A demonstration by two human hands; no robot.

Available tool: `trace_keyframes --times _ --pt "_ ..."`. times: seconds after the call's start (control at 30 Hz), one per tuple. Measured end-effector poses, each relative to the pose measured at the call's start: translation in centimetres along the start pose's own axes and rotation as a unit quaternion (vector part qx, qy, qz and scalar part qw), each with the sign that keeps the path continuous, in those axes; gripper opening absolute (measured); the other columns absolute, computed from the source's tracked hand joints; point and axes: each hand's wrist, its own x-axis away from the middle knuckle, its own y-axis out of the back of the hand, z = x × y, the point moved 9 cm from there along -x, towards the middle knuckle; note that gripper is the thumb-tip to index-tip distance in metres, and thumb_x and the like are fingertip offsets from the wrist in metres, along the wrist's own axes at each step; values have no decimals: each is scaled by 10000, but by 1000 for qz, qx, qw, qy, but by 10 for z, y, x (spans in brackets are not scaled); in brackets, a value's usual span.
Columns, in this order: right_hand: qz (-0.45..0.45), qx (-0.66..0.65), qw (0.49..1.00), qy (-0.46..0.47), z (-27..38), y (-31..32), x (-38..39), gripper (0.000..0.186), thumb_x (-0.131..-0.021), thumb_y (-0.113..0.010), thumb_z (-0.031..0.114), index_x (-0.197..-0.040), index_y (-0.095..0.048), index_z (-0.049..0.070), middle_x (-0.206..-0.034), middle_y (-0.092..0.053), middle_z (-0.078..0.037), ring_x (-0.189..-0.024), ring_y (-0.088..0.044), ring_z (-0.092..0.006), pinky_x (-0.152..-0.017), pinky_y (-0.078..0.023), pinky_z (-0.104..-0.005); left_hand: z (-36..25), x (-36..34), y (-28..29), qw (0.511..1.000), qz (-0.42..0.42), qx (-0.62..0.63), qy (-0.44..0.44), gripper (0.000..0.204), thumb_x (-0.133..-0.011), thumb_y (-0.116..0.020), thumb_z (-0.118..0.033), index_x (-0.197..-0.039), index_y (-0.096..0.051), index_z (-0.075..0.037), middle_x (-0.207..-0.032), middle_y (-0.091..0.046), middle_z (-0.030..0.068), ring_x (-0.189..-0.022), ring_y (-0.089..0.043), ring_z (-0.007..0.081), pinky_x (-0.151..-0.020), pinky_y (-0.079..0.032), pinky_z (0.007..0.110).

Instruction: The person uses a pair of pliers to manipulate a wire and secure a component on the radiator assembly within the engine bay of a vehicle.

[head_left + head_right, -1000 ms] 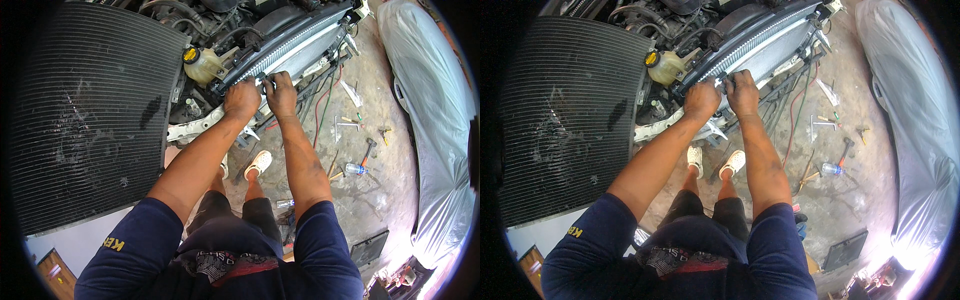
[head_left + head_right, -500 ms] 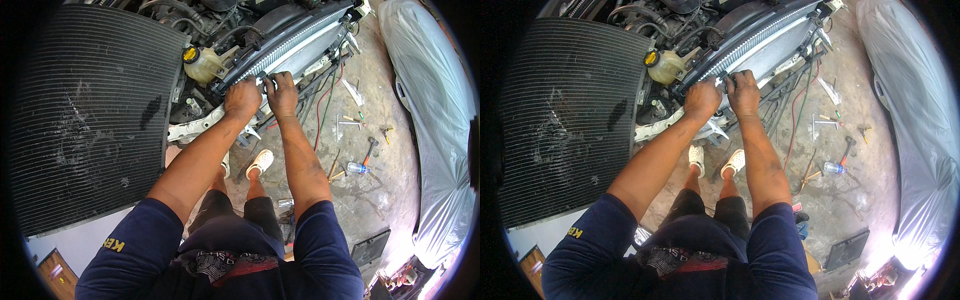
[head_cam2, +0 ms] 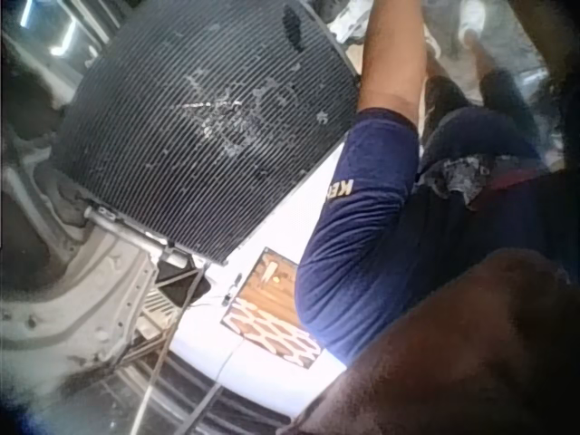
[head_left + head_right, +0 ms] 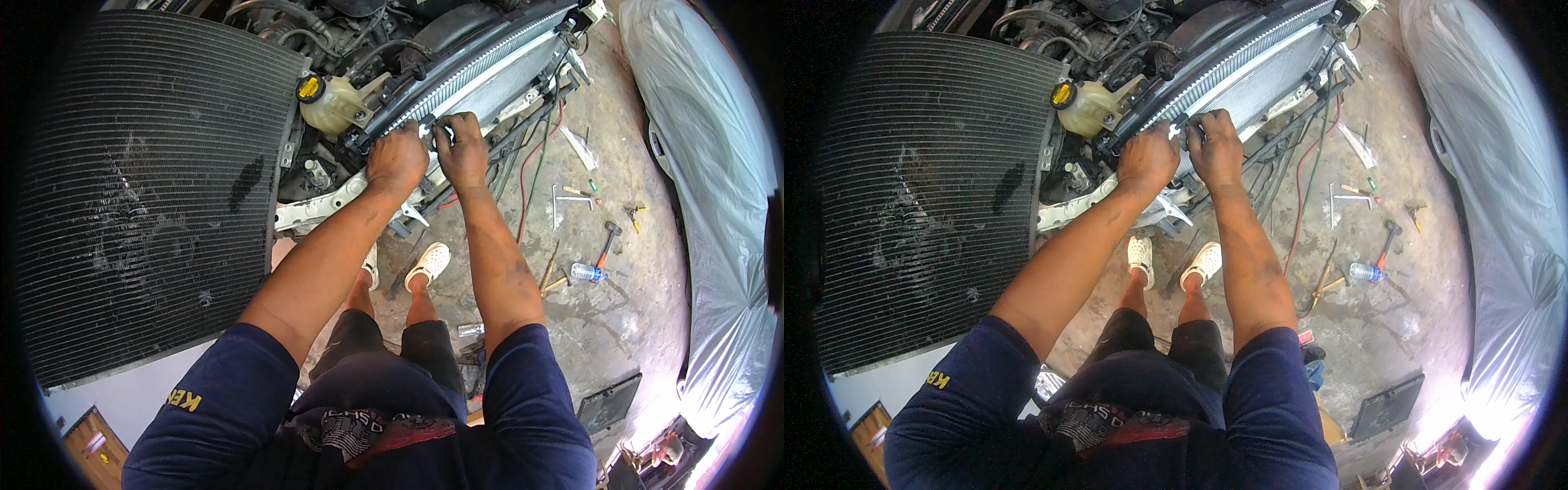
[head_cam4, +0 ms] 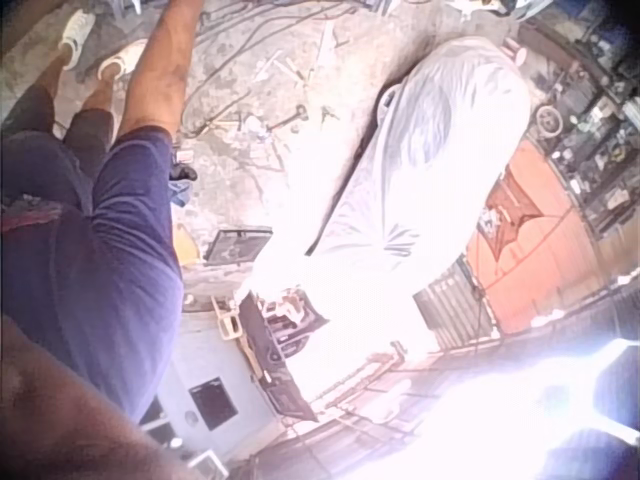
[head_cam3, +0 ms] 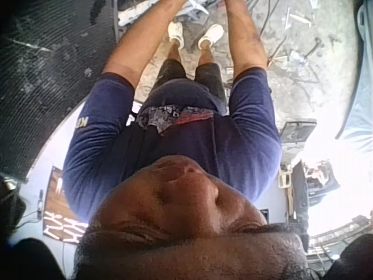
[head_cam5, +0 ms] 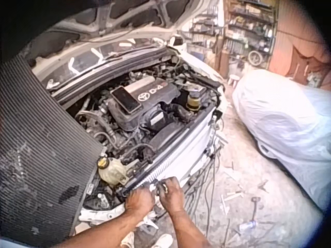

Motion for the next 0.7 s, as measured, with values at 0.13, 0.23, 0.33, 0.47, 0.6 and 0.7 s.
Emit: trace_keyframes --times 0.13,0.23,0.33,0.47,0.6,0.7 --pt "-16 27 999 17 -1 2 0 131 -863 -775 160 -954 -701 100 -969 -628 -93 -908 -675 -349 -746 -560 -457 -1 1 1 1000 0 2 2 268 -1009 -577 -246 -1106 -674 -16 -1014 -750 261 -974 -742 442 -861 -593 534" --pt "-13 17 1000 14 -1 1 1 130 -865 -774 158 -952 -699 98 -969 -626 -93 -899 -676 -350 -738 -561 -461 -1 0 1 1000 -1 -1 2 276 -1012 -570 -253 -1110 -675 -17 -1015 -751 258 -979 -741 444 -866 -591 538" --pt "-6 10 1000 3 -3 0 2 143 -865 -777 163 -962 -693 101 -981 -625 -94 -895 -676 -350 -735 -562 -464 -1 0 -1 1000 1 -2 2 286 -1016 -558 -262 -1115 -675 -21 -1017 -751 255 -984 -739 445 -871 -589 542" --pt "-16 26 999 29 -1 1 3 158 -864 -773 154 -979 -678 100 -991 -623 -100 -892 -675 -355 -739 -565 -466 0 0 0 1000 -3 -10 5 289 -1022 -544 -267 -1121 -674 -30 -1021 -750 255 -987 -739 443 -876 -587 539" --pt "-7 9 1000 1 -1 0 0 163 -866 -775 163 -969 -670 92 -971 -621 -105 -882 -674 -353 -736 -564 -467 0 0 -1 1000 7 -8 15 286 -1023 -541 -267 -1130 -675 -39 -1024 -749 255 -994 -737 439 -877 -585 540" --pt "-22 33 998 50 -2 -2 0 190 -861 -785 174 -984 -664 95 -977 -621 -103 -884 -673 -349 -737 -563 -468 -2 -1 -1 1000 3 -8 11 284 -1022 -544 -271 -1131 -677 -44 -1021 -750 251 -997 -736 440 -877 -582 542"
